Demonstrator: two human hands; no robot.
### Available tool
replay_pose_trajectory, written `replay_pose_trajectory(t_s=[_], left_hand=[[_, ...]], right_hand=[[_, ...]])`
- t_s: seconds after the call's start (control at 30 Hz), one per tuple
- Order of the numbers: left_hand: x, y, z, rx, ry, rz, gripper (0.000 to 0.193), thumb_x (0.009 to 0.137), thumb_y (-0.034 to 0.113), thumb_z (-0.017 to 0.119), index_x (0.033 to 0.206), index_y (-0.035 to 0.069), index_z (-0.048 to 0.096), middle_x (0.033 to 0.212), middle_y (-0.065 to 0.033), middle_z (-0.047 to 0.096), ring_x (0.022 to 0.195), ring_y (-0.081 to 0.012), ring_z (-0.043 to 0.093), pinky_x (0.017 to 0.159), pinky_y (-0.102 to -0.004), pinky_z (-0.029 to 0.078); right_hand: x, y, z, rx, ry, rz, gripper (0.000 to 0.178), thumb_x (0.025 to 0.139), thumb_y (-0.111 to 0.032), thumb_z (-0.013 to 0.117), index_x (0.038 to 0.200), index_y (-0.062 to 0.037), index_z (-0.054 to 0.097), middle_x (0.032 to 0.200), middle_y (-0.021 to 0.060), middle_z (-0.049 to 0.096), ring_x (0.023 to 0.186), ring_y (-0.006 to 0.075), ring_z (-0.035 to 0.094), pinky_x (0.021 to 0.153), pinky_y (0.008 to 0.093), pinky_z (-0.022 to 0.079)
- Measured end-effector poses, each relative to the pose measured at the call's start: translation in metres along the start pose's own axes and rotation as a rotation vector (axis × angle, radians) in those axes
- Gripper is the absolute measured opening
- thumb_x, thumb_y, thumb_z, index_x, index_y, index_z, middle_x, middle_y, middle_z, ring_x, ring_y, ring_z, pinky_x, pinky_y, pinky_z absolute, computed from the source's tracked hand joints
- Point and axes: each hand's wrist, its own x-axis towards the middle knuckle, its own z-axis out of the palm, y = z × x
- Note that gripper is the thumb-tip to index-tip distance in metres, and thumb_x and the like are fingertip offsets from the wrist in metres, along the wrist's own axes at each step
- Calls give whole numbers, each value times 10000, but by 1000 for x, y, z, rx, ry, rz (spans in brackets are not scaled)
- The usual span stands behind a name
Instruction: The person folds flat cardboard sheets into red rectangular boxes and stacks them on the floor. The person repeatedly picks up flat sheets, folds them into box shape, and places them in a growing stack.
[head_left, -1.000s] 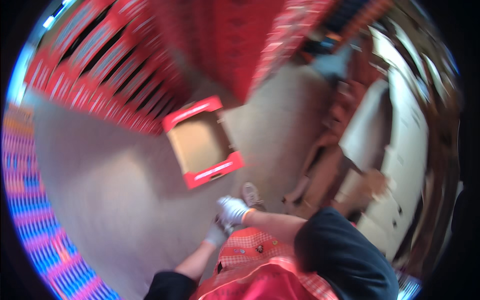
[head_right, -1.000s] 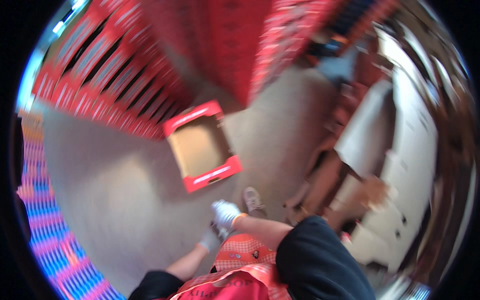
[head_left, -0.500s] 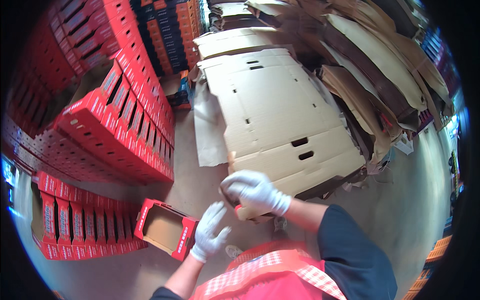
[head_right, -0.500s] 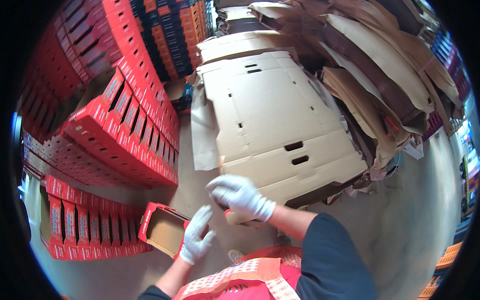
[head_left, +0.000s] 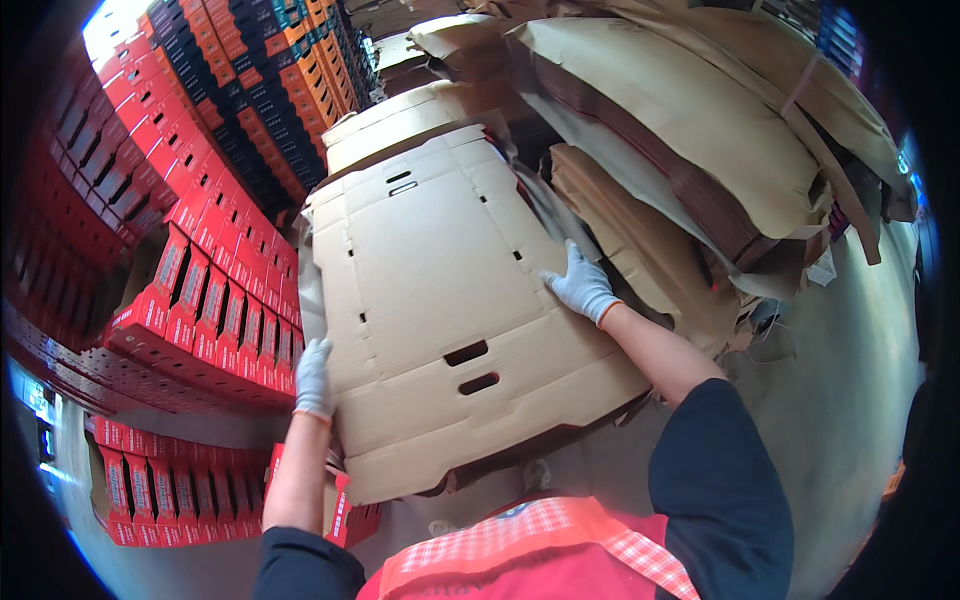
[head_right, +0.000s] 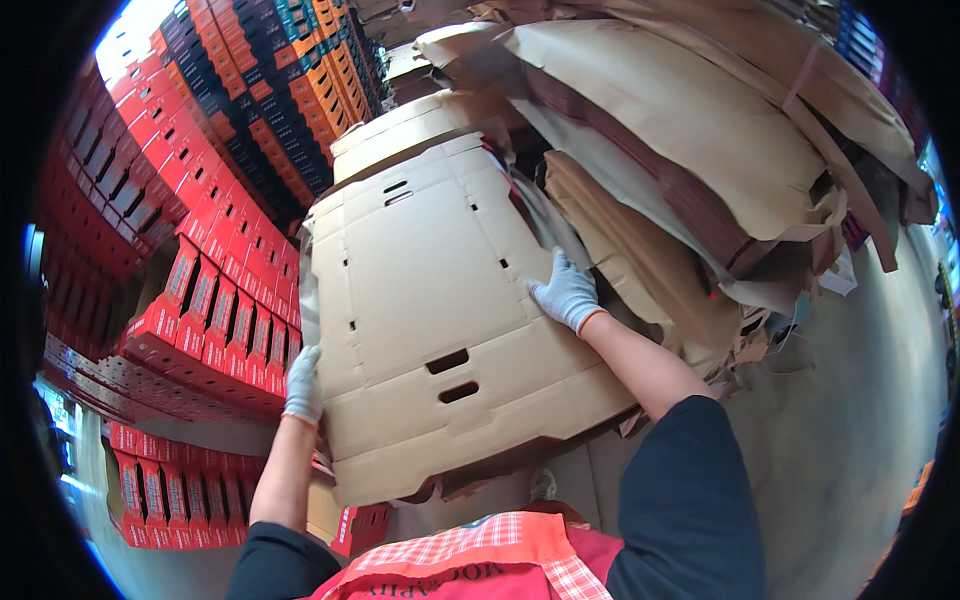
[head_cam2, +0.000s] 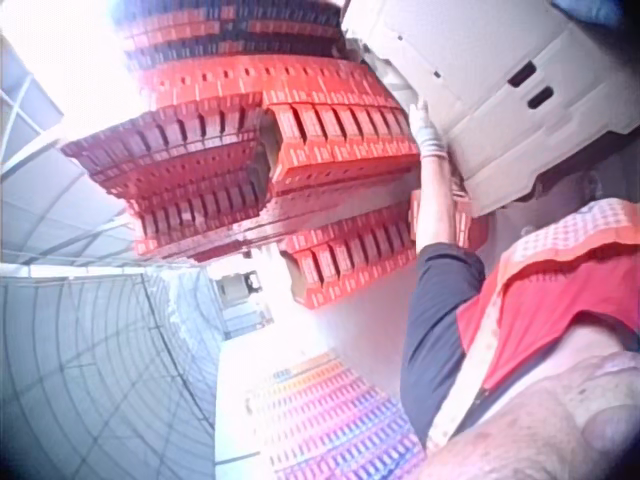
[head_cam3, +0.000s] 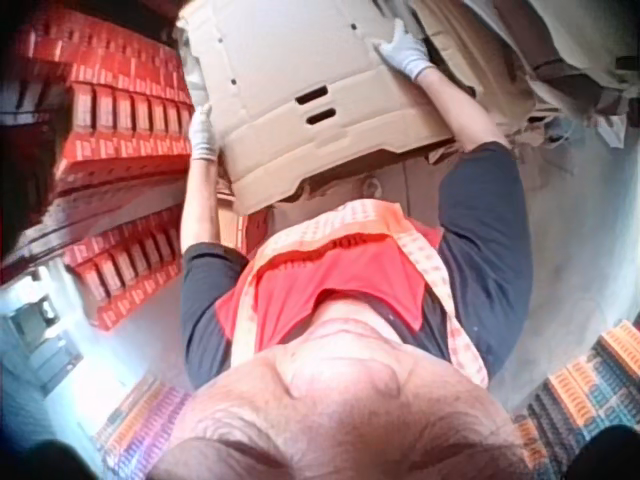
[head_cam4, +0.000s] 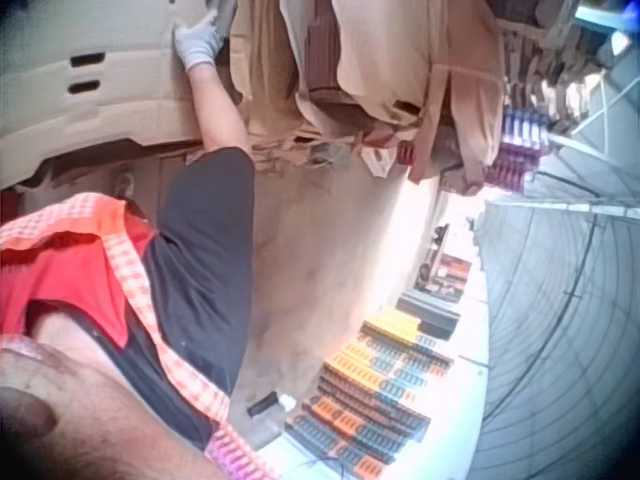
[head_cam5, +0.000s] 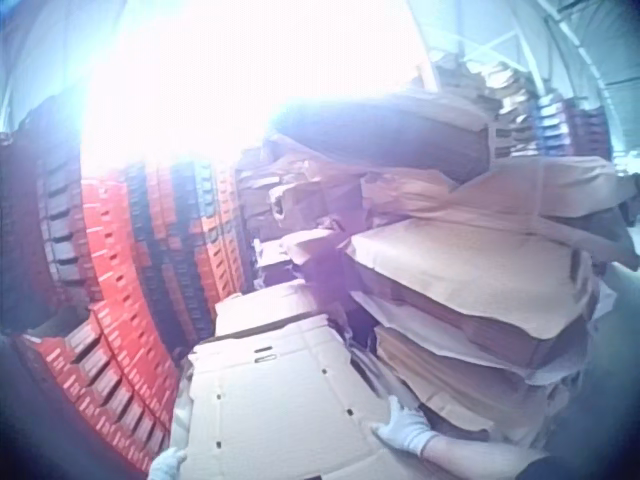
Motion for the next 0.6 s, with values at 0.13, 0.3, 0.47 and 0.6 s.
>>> replay_pose_trajectory(t_s=[0.13, 0.3, 0.47, 0.6], left_hand=[[-43, 45, -12, -272, 34, -237, 474, 961, 320, 600, 1331, 42, 495, 1337, -162, 574, 1225, -261, 564, 1014, -385, 473], [-54, 34, 46, 185, -123, -51, 816, 881, 243, 688, 1519, -24, 255, 1451, -183, 456, 1377, -299, 383, 1122, -382, 324], [-44, 31, 57, 202, 21, -65, 781, 890, 249, 690, 1504, -25, 294, 1431, -180, 490, 1308, -263, 466, 1088, -361, 369], [-46, 51, -8, -358, -110, -283, 564, 941, 251, 632, 1420, 36, 426, 1343, -151, 568, 1182, -244, 585, 1005, -387, 475]], right_hand=[[6, 19, -64, 249, -182, -199, 958, 805, -478, 724, 1479, 43, 287, 1338, 331, 527, 1228, 425, 549, 1013, 430, 453], [3, 6, -55, 141, -492, -51, 1112, 770, -590, 718, 1528, 32, 193, 1459, 348, 389, 1376, 415, 403, 1093, 473, 383], [-3, -8, -37, 204, -359, -12, 1060, 779, -541, 724, 1522, 21, 218, 1471, 340, 376, 1392, 409, 381, 1132, 395, 335], [3, 22, -82, 612, -451, 114, 911, 832, -377, 744, 1486, 58, 283, 1443, 202, 467, 1134, 324, 612, 999, 367, 463]])
